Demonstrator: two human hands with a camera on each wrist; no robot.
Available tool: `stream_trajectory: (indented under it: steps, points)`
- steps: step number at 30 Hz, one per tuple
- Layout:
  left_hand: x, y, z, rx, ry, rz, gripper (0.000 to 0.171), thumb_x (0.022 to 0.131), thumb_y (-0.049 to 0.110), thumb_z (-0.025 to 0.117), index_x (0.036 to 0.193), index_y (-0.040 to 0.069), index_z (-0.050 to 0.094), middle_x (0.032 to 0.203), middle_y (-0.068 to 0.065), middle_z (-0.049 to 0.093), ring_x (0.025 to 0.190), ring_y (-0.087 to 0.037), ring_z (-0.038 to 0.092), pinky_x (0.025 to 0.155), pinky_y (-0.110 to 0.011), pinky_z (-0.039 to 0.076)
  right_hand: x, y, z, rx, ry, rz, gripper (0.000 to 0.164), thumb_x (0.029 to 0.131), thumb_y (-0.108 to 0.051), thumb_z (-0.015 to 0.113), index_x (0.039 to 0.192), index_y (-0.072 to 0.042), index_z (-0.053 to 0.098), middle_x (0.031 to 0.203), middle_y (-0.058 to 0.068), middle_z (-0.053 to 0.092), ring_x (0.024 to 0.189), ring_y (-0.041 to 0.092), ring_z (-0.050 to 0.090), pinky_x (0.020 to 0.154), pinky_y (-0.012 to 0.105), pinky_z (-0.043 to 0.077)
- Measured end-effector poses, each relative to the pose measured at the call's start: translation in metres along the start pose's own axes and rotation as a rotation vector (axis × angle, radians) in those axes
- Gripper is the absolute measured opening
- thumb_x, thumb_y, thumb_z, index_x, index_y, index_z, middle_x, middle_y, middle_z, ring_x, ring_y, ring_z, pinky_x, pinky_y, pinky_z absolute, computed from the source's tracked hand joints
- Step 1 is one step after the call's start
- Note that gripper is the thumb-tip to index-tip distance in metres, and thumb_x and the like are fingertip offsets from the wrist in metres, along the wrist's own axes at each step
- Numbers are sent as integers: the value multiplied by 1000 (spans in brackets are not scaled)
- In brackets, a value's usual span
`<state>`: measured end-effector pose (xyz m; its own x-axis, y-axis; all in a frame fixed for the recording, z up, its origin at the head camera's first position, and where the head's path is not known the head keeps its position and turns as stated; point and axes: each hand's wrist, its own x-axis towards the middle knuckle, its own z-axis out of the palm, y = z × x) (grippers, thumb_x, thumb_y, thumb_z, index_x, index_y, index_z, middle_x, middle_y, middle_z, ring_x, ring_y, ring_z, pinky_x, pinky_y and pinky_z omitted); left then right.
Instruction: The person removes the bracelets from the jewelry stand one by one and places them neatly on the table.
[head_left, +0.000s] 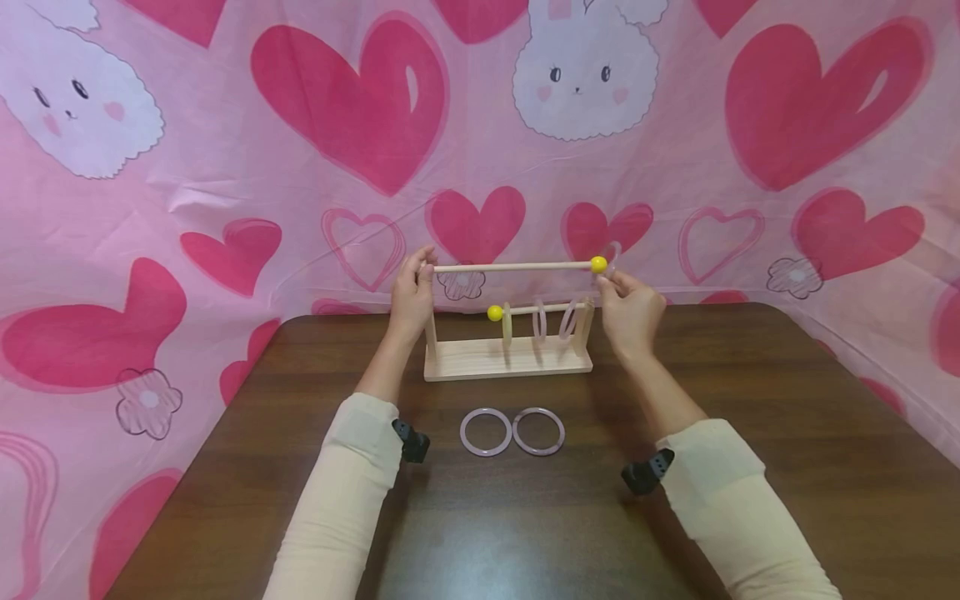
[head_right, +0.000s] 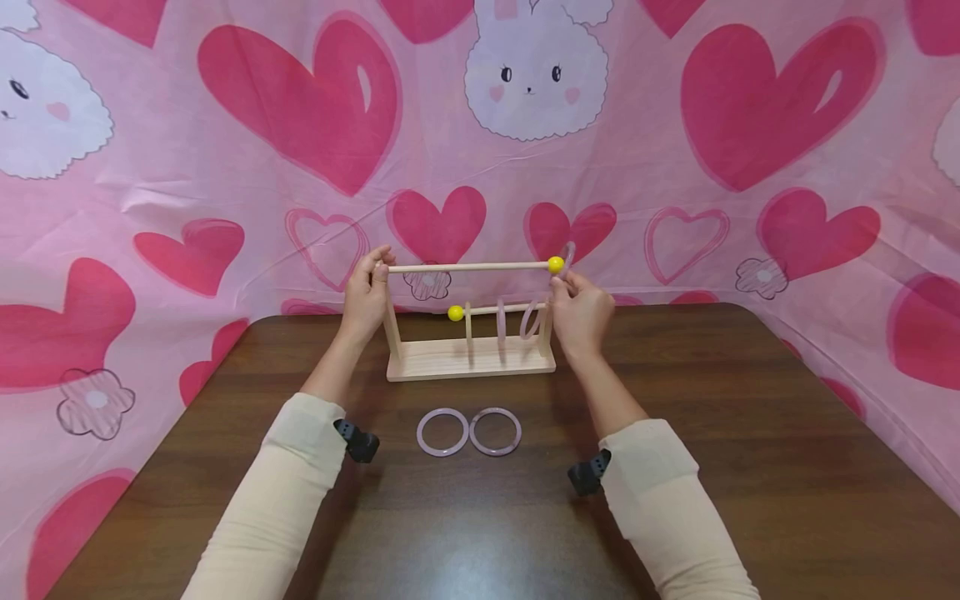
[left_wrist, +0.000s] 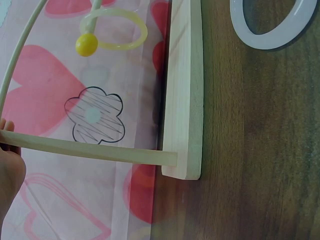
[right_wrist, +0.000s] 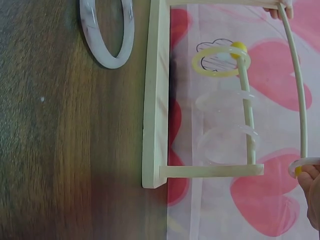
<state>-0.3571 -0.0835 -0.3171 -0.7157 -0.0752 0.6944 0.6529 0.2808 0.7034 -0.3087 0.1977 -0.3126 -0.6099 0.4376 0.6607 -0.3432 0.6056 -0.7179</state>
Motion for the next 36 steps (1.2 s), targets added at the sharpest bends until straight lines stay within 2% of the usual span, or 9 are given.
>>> stream_trajectory:
  steps: [4,8,13,16,19,23,26,32,36]
  points:
    - [0,0,0,1,0,-1,31,95,3,46,123,-7,52,112,-24,57,107,-31,52,94,-35,40,0,3,-4,6,1,17,19,80,-11,69,95,1,72,88,14,68,82,19,67,63,14,48]
    - [0,0,0,3,0,6,30,95,3,46,123,-7,52,112,-24,57,107,-31,52,93,-35,40,-1,5,-9,3,13,26,17,80,-11,69,94,0,73,87,14,68,79,16,66,59,8,44]
    - [1,-1,0,-7,5,3,30,94,2,46,122,-7,52,111,-25,57,106,-33,52,93,-36,41,-2,5,-14,16,25,18,16,81,-11,68,92,0,73,84,14,69,67,-8,57,54,6,39]
    - [1,-1,0,-17,6,15,30,94,3,47,122,-8,52,110,-25,57,105,-33,52,93,-37,41,-2,5,-17,27,30,28,16,82,-10,67,92,2,73,84,15,69,62,-17,50,53,5,39]
    - [-3,15,-3,-24,-6,12,30,94,-1,46,121,-12,51,110,-28,56,106,-36,51,94,-40,40,-2,6,-19,32,37,49,17,83,-9,66,93,3,72,86,15,68,71,-6,61,56,5,43]
    - [-3,16,-3,-25,-10,-8,30,93,-3,45,121,-14,49,110,-30,54,104,-39,51,94,-43,40,-1,7,-23,60,35,81,20,84,-8,65,98,5,70,90,16,68,84,16,66,65,9,48]
    - [0,-1,0,-17,-4,-7,30,94,1,46,122,-10,50,111,-27,56,104,-35,51,94,-40,40,0,8,-29,105,13,124,22,85,-8,64,102,6,68,93,18,67,82,11,66,66,13,50]
    - [0,-1,0,-9,4,8,31,94,3,46,123,-7,52,111,-25,56,105,-34,52,94,-37,40,2,9,-41,295,-70,269,27,88,-4,59,111,11,61,104,26,61,79,3,65,68,17,51]
    - [0,-2,0,-9,8,15,31,94,2,47,123,-8,51,110,-25,57,105,-33,52,94,-36,40,2,9,-46,371,-96,353,30,88,-3,60,113,13,59,97,18,66,76,2,65,67,17,51]
